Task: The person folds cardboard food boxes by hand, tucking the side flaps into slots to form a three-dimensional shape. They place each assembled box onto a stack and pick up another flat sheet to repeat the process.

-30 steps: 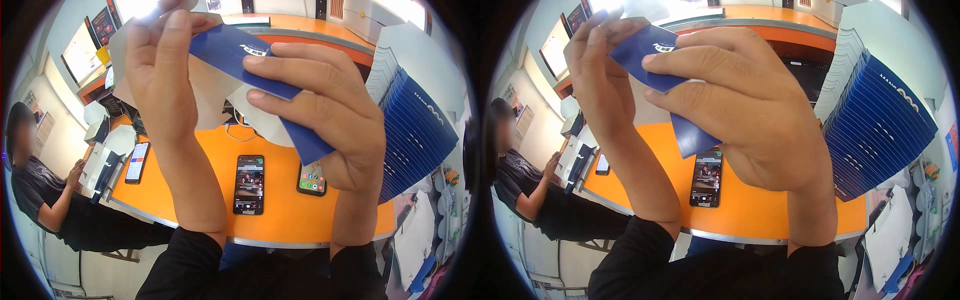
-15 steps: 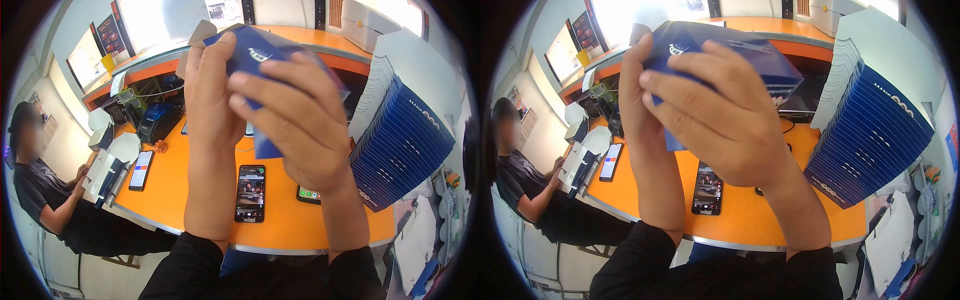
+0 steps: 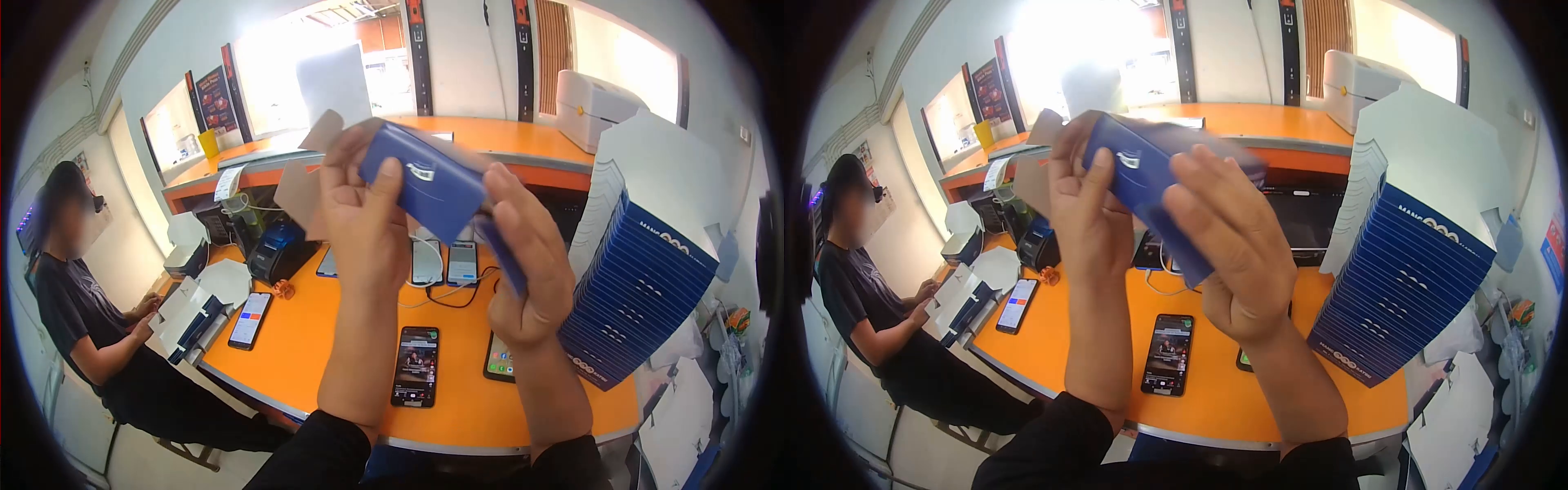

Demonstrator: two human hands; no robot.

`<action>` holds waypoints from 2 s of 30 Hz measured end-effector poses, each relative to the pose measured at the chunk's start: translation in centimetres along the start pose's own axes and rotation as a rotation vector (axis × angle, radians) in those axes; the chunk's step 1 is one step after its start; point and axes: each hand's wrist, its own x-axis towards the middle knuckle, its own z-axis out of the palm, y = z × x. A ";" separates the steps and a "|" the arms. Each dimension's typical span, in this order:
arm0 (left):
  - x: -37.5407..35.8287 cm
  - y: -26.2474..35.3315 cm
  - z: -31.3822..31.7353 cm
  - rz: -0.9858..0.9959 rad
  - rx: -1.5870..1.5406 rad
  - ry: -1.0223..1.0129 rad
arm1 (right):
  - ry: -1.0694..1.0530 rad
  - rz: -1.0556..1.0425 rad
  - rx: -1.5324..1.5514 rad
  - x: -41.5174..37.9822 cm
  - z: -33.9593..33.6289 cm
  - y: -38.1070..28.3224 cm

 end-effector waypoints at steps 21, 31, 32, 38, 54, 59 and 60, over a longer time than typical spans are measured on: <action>-1.7 0.5 1.9 -0.117 -0.093 -0.205 | -0.257 -0.040 -0.199 1.1 -2.3 1.6; -3.8 -1.0 3.4 -0.188 -0.041 -0.269 | 0.005 -0.003 -0.334 -0.7 -0.7 1.5; -3.7 -1.1 3.4 -0.143 -0.023 -0.327 | 0.013 0.011 -0.333 -1.0 -0.7 1.7; -2.6 -0.9 2.0 -0.125 0.002 -0.384 | 0.012 0.084 0.123 -1.0 0.2 0.8; -1.0 -0.1 0.4 -0.469 -0.110 -0.328 | -0.138 0.132 -0.028 -0.1 -1.5 1.7; -1.0 1.7 0.4 -0.447 0.058 -0.343 | -0.169 0.241 0.115 1.0 -3.4 1.4; -0.8 2.0 0.1 -0.450 0.067 -0.389 | -0.173 0.247 0.137 1.1 -4.1 2.0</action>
